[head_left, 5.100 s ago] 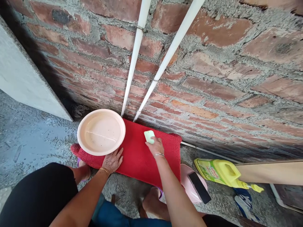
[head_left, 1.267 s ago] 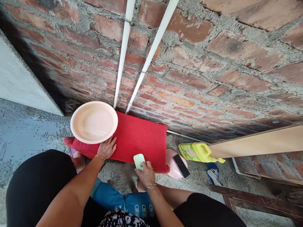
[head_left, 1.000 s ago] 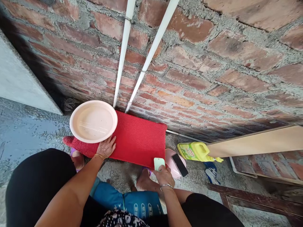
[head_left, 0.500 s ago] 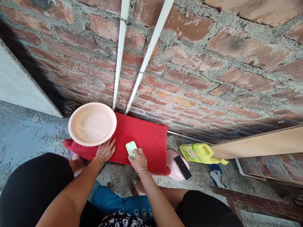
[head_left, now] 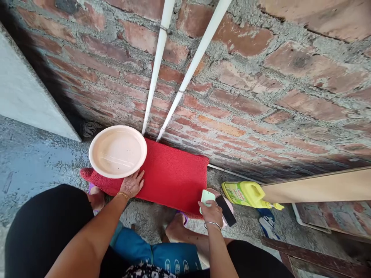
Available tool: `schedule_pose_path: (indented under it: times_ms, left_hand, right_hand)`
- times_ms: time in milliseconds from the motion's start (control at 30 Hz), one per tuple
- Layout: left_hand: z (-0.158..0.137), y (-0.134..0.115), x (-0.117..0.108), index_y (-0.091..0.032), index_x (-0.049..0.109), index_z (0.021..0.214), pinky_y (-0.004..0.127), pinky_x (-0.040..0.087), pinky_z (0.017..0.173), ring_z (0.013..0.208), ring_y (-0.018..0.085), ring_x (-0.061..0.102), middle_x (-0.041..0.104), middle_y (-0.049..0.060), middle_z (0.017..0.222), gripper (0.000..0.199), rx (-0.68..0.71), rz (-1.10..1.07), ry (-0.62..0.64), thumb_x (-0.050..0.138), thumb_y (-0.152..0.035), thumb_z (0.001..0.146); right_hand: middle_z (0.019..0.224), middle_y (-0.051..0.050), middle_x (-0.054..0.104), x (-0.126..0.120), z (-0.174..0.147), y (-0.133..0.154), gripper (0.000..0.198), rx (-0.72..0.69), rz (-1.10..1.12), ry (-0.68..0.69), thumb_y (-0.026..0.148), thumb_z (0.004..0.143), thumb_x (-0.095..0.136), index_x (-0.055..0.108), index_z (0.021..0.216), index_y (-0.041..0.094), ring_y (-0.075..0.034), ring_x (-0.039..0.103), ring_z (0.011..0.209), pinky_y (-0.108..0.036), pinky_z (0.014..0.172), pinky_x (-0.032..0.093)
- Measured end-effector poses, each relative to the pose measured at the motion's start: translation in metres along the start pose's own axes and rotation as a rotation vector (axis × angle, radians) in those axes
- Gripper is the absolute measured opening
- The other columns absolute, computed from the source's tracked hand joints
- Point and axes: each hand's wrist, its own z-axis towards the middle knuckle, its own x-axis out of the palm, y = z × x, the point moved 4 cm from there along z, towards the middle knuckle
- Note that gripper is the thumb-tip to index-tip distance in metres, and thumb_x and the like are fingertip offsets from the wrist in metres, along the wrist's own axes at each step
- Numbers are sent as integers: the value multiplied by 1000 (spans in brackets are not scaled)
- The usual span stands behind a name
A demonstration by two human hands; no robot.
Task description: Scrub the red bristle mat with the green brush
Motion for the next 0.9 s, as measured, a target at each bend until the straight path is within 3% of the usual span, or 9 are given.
schedule_pose_path:
  times_ms: [100,300,433,533,633,900]
  left_hand:
    - [0,0,-1,-23,55,129,43,42,101,118,27,54,56,10,133,45,-4,-8,0,42,-33,88]
    - [0,0,-2,-22,55,129,42,41,101,118,26,54,56,11,133,44,3,6,-6,42,-32,88]
    - [0,0,0,-22,56,127,41,41,100,117,25,54,57,10,132,43,12,24,-6,43,-31,88]
    - [-1,0,2,-22,55,129,41,41,101,116,25,55,56,11,132,44,7,20,-12,44,-32,88]
    - [0,1,2,-21,55,129,41,41,100,115,25,56,57,11,131,44,3,-2,-18,43,-33,88]
    - [0,0,-2,-21,57,127,39,42,99,111,24,58,61,9,126,42,20,8,-41,42,-33,89]
  right_hand:
    - [88,-4,54,10,-16,44,29,-157,12,30,47,74,61,57,89,23,-15,55,65,-28,62,43]
    - [98,-2,52,50,-92,175,25,-630,-72,143,40,73,65,61,94,27,-16,55,83,-25,70,40]
    - [98,-2,52,65,-119,212,26,-785,-148,186,37,72,67,61,95,27,-17,55,85,-26,72,39]
    - [98,-2,52,65,-112,206,27,-757,-180,190,37,72,67,61,96,26,-17,56,86,-26,73,39]
    - [99,-2,52,53,-87,179,27,-620,-166,170,39,73,65,61,98,27,-16,57,87,-26,72,40]
    - [91,-6,58,17,-4,44,35,-99,-7,63,47,69,65,61,93,21,-22,59,85,-32,75,44]
